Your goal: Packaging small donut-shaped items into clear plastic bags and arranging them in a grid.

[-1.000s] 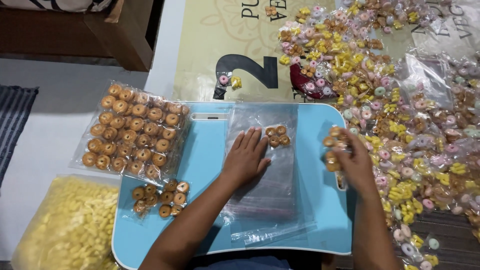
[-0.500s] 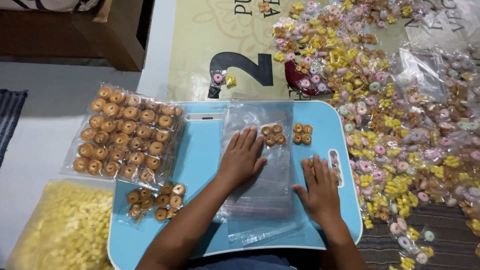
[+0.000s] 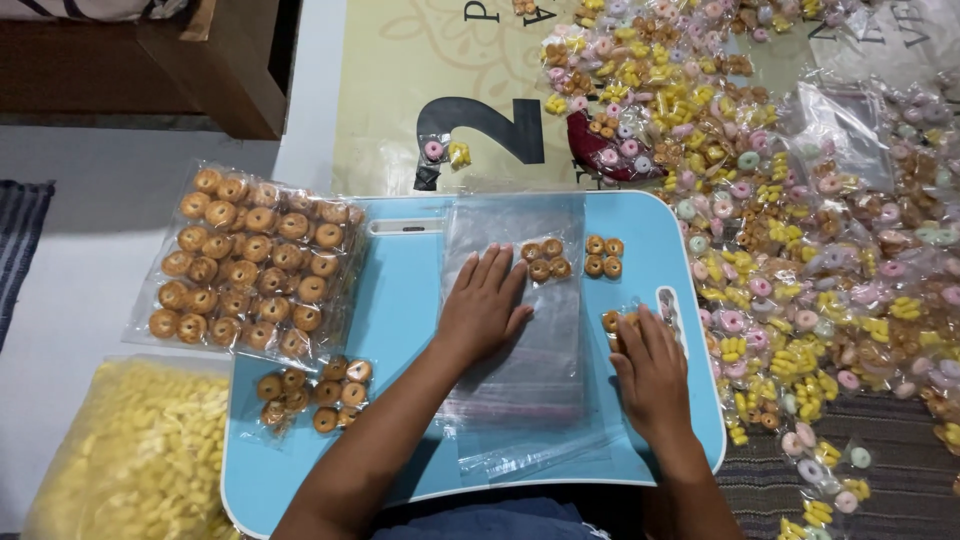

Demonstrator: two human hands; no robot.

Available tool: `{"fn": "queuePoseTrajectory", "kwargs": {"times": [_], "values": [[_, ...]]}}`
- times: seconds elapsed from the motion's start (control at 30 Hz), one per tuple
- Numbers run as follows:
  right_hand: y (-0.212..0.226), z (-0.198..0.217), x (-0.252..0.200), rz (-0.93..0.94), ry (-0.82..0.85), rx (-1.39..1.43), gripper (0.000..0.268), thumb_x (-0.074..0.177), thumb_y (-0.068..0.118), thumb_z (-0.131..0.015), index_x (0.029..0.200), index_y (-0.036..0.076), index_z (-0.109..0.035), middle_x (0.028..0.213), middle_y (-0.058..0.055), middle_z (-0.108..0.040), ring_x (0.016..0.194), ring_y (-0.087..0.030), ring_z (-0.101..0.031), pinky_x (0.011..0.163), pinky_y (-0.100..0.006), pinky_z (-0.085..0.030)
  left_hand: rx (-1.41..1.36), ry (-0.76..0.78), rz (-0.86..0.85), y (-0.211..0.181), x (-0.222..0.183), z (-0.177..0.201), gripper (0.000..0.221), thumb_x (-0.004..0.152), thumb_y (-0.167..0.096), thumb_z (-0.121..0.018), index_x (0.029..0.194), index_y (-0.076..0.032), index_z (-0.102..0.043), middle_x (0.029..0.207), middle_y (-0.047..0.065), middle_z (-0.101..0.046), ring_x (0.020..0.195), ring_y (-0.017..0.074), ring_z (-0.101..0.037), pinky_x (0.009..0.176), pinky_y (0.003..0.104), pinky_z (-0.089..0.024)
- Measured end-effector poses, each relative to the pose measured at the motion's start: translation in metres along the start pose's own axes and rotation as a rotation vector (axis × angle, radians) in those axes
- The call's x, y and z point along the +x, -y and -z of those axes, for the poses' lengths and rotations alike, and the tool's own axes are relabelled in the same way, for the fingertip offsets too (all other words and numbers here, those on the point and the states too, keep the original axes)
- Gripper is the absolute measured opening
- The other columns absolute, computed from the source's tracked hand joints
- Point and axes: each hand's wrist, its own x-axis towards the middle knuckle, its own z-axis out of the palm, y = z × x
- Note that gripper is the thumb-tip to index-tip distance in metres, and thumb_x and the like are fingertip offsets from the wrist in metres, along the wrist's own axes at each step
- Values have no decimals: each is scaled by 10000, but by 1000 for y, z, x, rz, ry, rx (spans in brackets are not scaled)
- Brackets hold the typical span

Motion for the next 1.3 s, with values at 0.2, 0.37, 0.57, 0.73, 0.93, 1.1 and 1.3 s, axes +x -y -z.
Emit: {"fn": "queuePoseTrajectory", "kwargs": {"times": [0.2,0.37,0.57,0.73,0.93,1.1,1.3], "values": [[3,24,11,106,-115,-3,302,968,238,-693,1255,144,-704,1226,-70,-667,1085,-316,-637,866,-451,-532,71,50,-10,1,2,0,690,1028,-530,-417,1579,-120,-351,1671,171,-285,1561,327,-204,1261,488,-105],[1,36,18,-17,80,-80,325,952,407,-683,1260,310,-720,1210,41,-656,1196,-257,-657,929,-410,-559,14,-55,-19,3,1,-7,675,992,-554,-496,1511,-122,-464,1573,215,-431,1520,377,-345,1256,534,-190],[11,56,25,-75,280,-88,468,914,247,-689,1375,297,-628,1238,8,-609,1119,-248,-677,860,-419,-604,-4,-195,-56,9,2,-21,572,1012,-573,-487,1338,-111,-571,1555,218,-442,1510,407,-347,1230,555,-260],[14,43,23,-71,61,-37,311,906,153,-662,1205,221,-712,994,-2,-621,955,-255,-701,756,-371,-603,130,-442,-164,8,5,-33,322,850,-480,-704,985,-197,-634,1103,33,-605,1151,291,-599,1087,534,-417],[17,27,22,-428,-127,813,274,917,59,-603,1158,111,-720,883,-81,-644,798,-242,-684,614,-333,-560,44,-41,-140,-30,-16,44,663,800,-588,-721,1261,-118,-649,1356,133,-589,1326,377,-513,1114,578,-363],[57,26,11,-476,40,1705,214,805,-58,-560,1006,-2,-604,984,-160,-591,759,-286,-618,636,-362,-526,-759,161,-50,-71,-42,90,837,892,-490,-701,1539,-64,-386,1576,172,-449,1441,379,-427,1148,508,-358],[84,16,-4,-235,361,1692,481,901,127,-740,1320,40,-520,1088,-175,-697,842,-282,-707,815,-387,-593,-914,-48,166,-70,-60,80,96,840,-154,-736,864,-136,-644,795,17,-621,715,176,-560,642,331,-413]]}}
